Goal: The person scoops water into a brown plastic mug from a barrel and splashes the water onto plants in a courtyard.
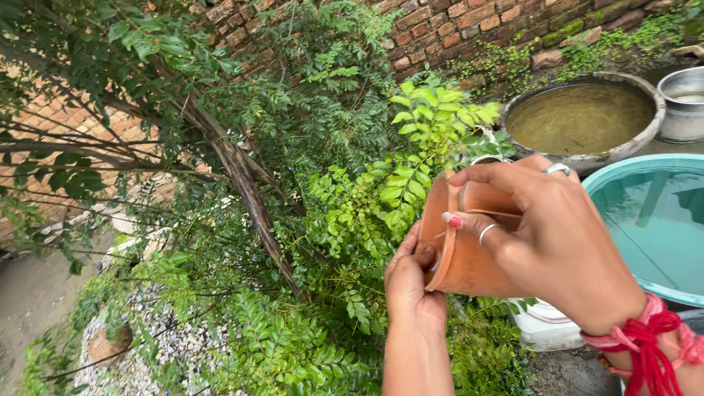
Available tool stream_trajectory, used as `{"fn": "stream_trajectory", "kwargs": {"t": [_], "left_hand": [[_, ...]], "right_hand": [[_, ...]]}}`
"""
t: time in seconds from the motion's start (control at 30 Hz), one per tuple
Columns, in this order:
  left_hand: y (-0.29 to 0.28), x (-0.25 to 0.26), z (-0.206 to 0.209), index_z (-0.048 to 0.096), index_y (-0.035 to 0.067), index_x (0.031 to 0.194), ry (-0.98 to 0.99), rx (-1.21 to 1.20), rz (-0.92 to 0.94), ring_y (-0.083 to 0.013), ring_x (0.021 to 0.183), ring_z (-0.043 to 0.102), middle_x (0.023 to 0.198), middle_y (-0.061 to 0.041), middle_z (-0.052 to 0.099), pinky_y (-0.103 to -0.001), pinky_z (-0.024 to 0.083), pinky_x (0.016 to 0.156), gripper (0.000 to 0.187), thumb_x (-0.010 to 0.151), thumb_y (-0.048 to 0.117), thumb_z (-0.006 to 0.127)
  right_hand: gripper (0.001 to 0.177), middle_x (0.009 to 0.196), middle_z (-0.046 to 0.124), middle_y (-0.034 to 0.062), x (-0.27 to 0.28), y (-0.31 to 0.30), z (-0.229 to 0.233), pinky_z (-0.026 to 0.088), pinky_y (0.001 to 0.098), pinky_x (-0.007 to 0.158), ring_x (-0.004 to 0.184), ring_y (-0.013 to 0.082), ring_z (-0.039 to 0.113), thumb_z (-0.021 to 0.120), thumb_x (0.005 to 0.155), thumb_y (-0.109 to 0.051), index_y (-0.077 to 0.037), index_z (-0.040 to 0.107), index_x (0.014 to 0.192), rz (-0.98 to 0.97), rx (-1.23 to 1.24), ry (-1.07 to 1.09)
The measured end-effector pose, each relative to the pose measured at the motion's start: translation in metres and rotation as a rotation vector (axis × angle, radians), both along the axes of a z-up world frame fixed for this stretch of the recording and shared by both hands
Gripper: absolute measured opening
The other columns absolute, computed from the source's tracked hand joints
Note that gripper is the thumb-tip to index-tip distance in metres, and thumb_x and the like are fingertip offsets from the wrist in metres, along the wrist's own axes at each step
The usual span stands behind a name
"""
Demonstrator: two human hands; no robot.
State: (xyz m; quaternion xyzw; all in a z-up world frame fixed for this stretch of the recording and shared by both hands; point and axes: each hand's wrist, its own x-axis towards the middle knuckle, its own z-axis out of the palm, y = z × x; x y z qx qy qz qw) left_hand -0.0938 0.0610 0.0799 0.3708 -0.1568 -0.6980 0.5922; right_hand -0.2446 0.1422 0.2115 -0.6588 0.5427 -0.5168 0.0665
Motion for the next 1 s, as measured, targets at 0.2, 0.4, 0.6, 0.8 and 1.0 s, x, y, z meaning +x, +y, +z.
{"fn": "stream_trajectory", "kwargs": {"t": [0.2, 0.4, 0.6, 0.8, 1.0], "left_hand": [[-0.001, -0.017, -0.002, 0.063, -0.001, 0.135, 0.013, 0.014, -0.09, -0.026, 0.108, 0.071, 0.124, -0.017, 0.072, -0.04, 0.057, 0.097, 0.051, 0.09, -0.013, 0.042], [-0.003, -0.008, -0.004, 0.061, -0.002, 0.135, 0.03, 0.063, -0.062, -0.0277, 0.108, 0.071, 0.124, -0.018, 0.072, -0.041, 0.057, 0.098, 0.05, 0.09, -0.013, 0.041], [0.006, 0.018, -0.012, 0.061, -0.005, 0.134, 0.0, 0.047, 0.031, -0.0284, 0.107, 0.071, 0.124, -0.02, 0.071, -0.041, 0.058, 0.097, 0.05, 0.088, -0.014, 0.043], [0.014, 0.03, -0.015, 0.063, -0.004, 0.132, 0.0, 0.04, 0.054, -0.0262, 0.102, 0.073, 0.119, -0.018, 0.073, -0.039, 0.058, 0.095, 0.055, 0.084, -0.016, 0.039], [0.018, 0.018, -0.009, 0.066, -0.004, 0.126, -0.015, 0.057, 0.073, -0.0241, 0.096, 0.071, 0.113, -0.017, 0.074, -0.038, 0.059, 0.089, 0.045, 0.089, -0.014, 0.043]], "right_hand": [[0.037, 0.085, 0.073, 0.0163, -0.01, 0.005, 0.001, 0.054, 0.0434, 0.073, 0.085, 0.0319, 0.067, 0.081, 0.075, -0.022, -0.011, 0.076, 0.111, -0.035, 0.024, -0.015], [0.04, 0.087, 0.074, 0.0169, -0.006, 0.0, -0.007, 0.055, 0.0406, 0.067, 0.086, 0.0309, 0.069, 0.08, 0.074, -0.018, -0.01, 0.075, 0.113, 0.02, -0.014, -0.043], [0.039, 0.088, 0.076, 0.0131, 0.01, -0.005, -0.01, 0.048, 0.0467, 0.077, 0.086, 0.0343, 0.064, 0.079, 0.076, -0.018, -0.009, 0.076, 0.114, 0.091, -0.133, 0.058], [0.036, 0.082, 0.077, 0.0147, 0.021, -0.006, -0.006, 0.053, 0.0429, 0.078, 0.08, 0.032, 0.069, 0.079, 0.074, -0.02, -0.012, 0.077, 0.109, 0.115, 0.145, -0.013], [0.037, 0.085, 0.079, 0.0141, 0.015, -0.004, -0.008, 0.051, 0.0452, 0.081, 0.085, 0.0331, 0.068, 0.078, 0.07, -0.015, -0.008, 0.077, 0.106, 0.118, 0.031, 0.043]]}}
